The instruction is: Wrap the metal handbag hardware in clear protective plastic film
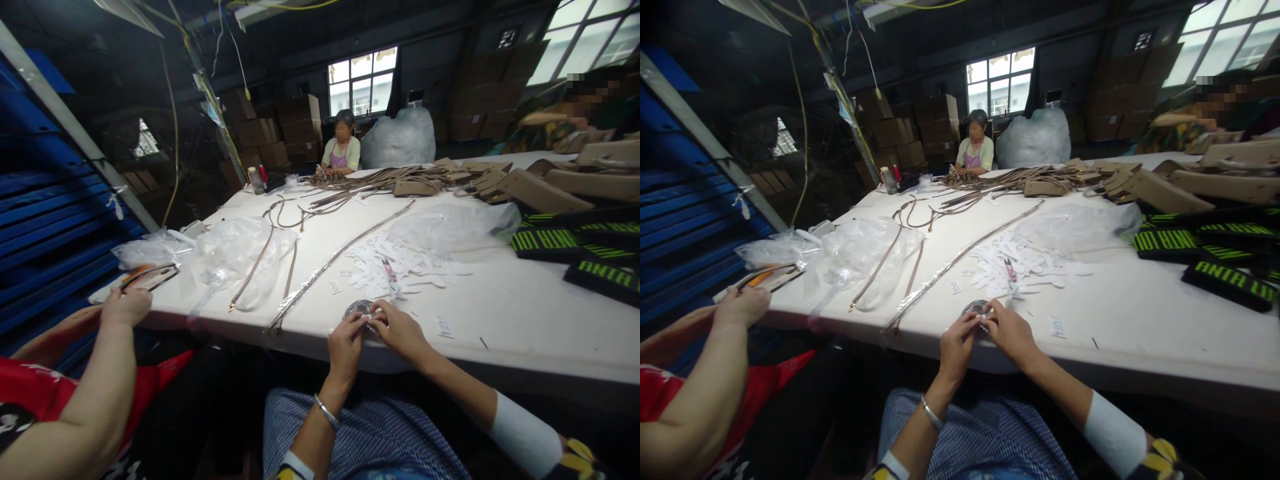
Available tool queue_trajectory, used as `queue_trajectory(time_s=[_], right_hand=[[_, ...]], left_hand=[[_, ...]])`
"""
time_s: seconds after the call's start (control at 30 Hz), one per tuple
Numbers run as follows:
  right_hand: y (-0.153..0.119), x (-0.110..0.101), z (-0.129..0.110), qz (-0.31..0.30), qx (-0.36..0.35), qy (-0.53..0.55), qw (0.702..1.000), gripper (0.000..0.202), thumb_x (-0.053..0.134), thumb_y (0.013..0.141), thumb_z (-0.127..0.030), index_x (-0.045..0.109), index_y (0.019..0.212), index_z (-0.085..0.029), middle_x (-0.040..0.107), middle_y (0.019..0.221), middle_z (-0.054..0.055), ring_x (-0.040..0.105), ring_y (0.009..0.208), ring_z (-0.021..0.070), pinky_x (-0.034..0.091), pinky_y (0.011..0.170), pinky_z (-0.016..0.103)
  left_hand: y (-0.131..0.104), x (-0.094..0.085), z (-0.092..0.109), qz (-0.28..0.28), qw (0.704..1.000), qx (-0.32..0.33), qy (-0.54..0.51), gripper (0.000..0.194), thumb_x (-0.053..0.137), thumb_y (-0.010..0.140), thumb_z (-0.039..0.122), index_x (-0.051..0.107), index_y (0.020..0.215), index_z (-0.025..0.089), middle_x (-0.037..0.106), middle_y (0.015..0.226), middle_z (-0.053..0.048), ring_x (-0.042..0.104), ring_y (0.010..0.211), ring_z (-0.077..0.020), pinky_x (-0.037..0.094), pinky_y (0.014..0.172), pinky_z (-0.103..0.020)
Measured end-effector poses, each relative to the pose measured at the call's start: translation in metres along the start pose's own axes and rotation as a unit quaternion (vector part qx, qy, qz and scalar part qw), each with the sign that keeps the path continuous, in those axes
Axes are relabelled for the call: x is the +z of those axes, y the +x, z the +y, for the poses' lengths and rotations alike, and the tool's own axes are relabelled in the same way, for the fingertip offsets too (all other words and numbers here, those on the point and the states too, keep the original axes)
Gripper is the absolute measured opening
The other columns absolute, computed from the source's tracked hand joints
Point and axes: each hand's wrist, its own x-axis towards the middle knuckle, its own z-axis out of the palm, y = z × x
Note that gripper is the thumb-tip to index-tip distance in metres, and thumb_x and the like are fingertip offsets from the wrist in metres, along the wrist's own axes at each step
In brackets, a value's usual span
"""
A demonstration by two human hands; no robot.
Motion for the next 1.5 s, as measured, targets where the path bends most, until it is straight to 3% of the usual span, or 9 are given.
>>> queue_trajectory(time_s=[0.17, 0.43, 0.67, 0.83, 1.07, 1.23, 1.37, 1.5], right_hand=[[-0.007, 0.007, 0.01, 0.054, -0.029, -0.077, 0.995, 0.013, 0.058, 0.086, -0.024, 0.055, 0.099, -0.025, 0.074, 0.084, 0.0, 0.068, 0.079, 0.0223, 0.039, 0.063, 0.028], [0.001, 0.018, 0.014, 0.06, -0.057, 0.006, 0.997, 0.009, 0.055, 0.084, -0.019, 0.054, 0.093, -0.023, 0.07, 0.085, 0.003, 0.066, 0.078, 0.0212, 0.046, 0.07, 0.03], [0.008, 0.007, 0.021, -0.013, -0.089, 0.018, 0.996, 0.025, 0.053, 0.084, -0.017, 0.06, 0.108, -0.022, 0.074, 0.086, 0.003, 0.069, 0.081, 0.021, 0.049, 0.075, 0.031], [0.026, -0.01, 0.016, -0.056, -0.158, -0.029, 0.986, 0.024, 0.051, 0.086, -0.016, 0.072, 0.097, -0.021, 0.069, 0.1, 0.008, 0.065, 0.09, 0.0212, 0.047, 0.08, 0.03], [0.051, -0.018, 0.009, -0.126, -0.232, -0.052, 0.963, 0.021, 0.061, 0.076, -0.011, 0.074, 0.076, -0.027, 0.068, 0.085, 0.001, 0.063, 0.076, 0.0166, 0.042, 0.067, 0.024], [0.056, -0.013, 0.001, -0.087, -0.211, 0.001, 0.974, 0.016, 0.058, 0.078, -0.014, 0.072, 0.077, -0.022, 0.067, 0.089, 0.003, 0.061, 0.084, 0.018, 0.042, 0.078, 0.027], [0.061, -0.01, -0.004, -0.05, -0.155, 0.075, 0.984, 0.012, 0.055, 0.082, -0.023, 0.067, 0.081, -0.02, 0.065, 0.095, 0.004, 0.06, 0.091, 0.0181, 0.044, 0.084, 0.029], [0.06, -0.009, 0.0, -0.086, -0.085, 0.155, 0.981, 0.016, 0.049, 0.086, -0.031, 0.06, 0.085, -0.021, 0.07, 0.085, 0.001, 0.059, 0.061, 0.0132, 0.048, 0.064, 0.027]], left_hand=[[-0.003, 0.005, -0.001, 0.032, 0.999, -0.018, -0.025, 0.026, 0.06, 0.086, 0.011, 0.074, 0.102, 0.025, 0.071, 0.111, -0.003, 0.067, 0.102, -0.0171, 0.052, 0.094, -0.031], [0.001, 0.005, -0.002, 0.067, 0.993, -0.056, -0.077, 0.02, 0.06, 0.084, 0.011, 0.074, 0.091, 0.021, 0.073, 0.102, -0.005, 0.067, 0.099, -0.0188, 0.052, 0.094, -0.036], [0.0, 0.008, -0.008, 0.063, 0.994, -0.064, -0.063, 0.021, 0.06, 0.083, 0.009, 0.075, 0.09, 0.022, 0.069, 0.118, -0.007, 0.063, 0.111, -0.0211, 0.047, 0.101, -0.04], [-0.001, 0.009, -0.009, 0.062, 0.995, -0.056, -0.047, 0.023, 0.06, 0.083, 0.008, 0.075, 0.092, 0.023, 0.069, 0.117, -0.006, 0.064, 0.108, -0.0206, 0.049, 0.099, -0.039], [0.0, 0.008, -0.006, 0.066, 0.996, -0.045, -0.037, 0.024, 0.059, 0.082, 0.005, 0.075, 0.088, 0.022, 0.071, 0.11, -0.006, 0.066, 0.102, -0.0193, 0.051, 0.095, -0.037], [-0.001, 0.009, -0.008, 0.075, 0.997, -0.03, -0.013, 0.023, 0.06, 0.082, 0.005, 0.075, 0.087, 0.021, 0.073, 0.103, -0.005, 0.067, 0.099, -0.0185, 0.053, 0.093, -0.034], [-0.003, 0.005, -0.004, 0.044, 0.999, 0.0, 0.032, 0.023, 0.057, 0.085, 0.007, 0.073, 0.092, 0.024, 0.072, 0.108, -0.003, 0.067, 0.1, -0.0172, 0.052, 0.09, -0.03], [-0.004, 0.0, 0.002, 0.007, 0.994, 0.029, 0.102, 0.024, 0.059, 0.088, 0.022, 0.066, 0.111, 0.025, 0.071, 0.111, -0.005, 0.067, 0.099, -0.0208, 0.052, 0.088, -0.032]])
